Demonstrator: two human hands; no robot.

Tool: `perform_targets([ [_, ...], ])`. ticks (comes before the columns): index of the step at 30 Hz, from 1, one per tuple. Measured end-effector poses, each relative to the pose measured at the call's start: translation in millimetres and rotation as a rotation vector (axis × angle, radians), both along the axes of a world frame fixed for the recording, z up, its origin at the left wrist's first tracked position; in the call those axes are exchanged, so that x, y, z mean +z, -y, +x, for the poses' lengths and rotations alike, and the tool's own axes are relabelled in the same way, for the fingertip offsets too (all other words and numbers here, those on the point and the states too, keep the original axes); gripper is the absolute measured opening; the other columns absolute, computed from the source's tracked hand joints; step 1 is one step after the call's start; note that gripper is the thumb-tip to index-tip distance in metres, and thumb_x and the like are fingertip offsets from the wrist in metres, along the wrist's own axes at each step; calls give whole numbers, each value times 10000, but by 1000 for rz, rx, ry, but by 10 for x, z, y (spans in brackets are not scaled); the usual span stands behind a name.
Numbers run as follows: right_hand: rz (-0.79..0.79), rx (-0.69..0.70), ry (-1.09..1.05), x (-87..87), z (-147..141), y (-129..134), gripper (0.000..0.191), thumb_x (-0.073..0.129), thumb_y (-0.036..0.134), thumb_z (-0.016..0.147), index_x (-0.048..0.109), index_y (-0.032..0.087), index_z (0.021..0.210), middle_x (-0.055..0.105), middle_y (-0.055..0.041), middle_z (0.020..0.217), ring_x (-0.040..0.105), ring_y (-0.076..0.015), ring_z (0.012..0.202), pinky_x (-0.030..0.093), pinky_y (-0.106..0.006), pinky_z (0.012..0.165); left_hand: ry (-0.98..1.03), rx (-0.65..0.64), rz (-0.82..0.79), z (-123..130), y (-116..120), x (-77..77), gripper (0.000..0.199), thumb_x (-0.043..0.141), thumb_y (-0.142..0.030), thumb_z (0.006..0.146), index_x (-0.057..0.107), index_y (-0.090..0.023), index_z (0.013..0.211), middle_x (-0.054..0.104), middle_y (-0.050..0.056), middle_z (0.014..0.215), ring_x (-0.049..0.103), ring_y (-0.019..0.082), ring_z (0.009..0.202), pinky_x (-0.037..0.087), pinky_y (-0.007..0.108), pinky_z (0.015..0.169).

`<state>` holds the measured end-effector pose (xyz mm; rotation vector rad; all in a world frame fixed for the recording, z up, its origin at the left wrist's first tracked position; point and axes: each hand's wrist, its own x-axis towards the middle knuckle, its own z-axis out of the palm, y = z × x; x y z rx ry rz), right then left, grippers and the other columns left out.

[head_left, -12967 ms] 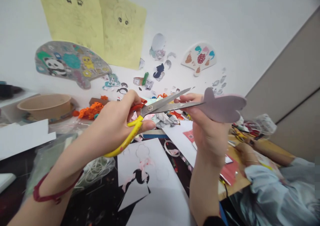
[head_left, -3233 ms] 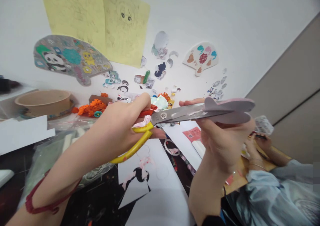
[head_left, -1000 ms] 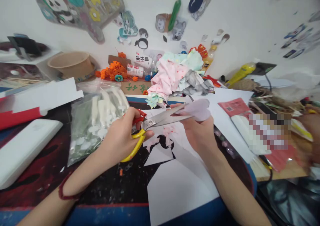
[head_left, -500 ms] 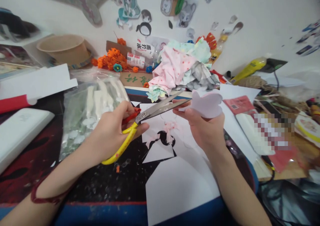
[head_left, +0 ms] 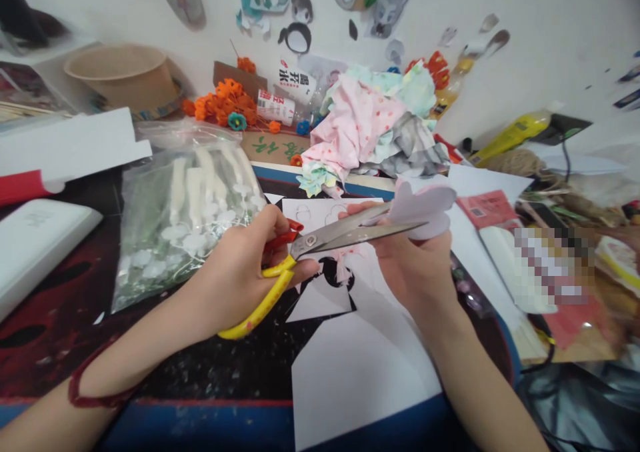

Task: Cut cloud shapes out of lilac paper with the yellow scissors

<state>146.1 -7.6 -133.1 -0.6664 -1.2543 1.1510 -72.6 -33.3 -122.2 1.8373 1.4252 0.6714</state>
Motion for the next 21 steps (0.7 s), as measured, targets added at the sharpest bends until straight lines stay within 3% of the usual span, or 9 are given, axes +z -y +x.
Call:
perform_targets([
  [5, 0, 7, 17, 23, -4, 38, 132, 749, 214, 869, 781, 335, 912, 827, 55, 973, 803, -201, 921, 709, -424, 855, 16, -6, 38, 3, 14, -13, 344, 646, -484, 832, 475, -222, 975, 668, 4, 791, 646, 181, 693, 460, 281, 584],
  [13, 22, -40, 56, -2, 6, 48, 148, 761, 215, 850, 765, 344, 923, 824, 63, 985, 800, -237, 935, 694, -489, 857, 19, -5, 31, 1, 30, -23, 347, 647, -491, 835, 467, -223, 962, 630, -9, 765, 618, 174, 677, 478, 294, 598],
  [17, 58, -151, 144, -44, 24, 50, 102, 767, 252, 851, 759, 344, 893, 815, 59, 925, 793, -225, 896, 690, -457, 815, 5, -3, 27, 8, 20, -6, 362, 649, -502, 833, 464, -223, 970, 644, -10, 761, 622, 170, 659, 476, 289, 589],
  [21, 93, -284, 222, -58, 41, 75, 130, 811, 272, 812, 737, 321, 906, 802, 49, 868, 783, -216, 846, 670, -459, 875, -33, 6, 30, 5, 8, 22, 370, 664, -503, 826, 454, -228, 956, 667, -9, 761, 635, 168, 659, 472, 275, 584],
])
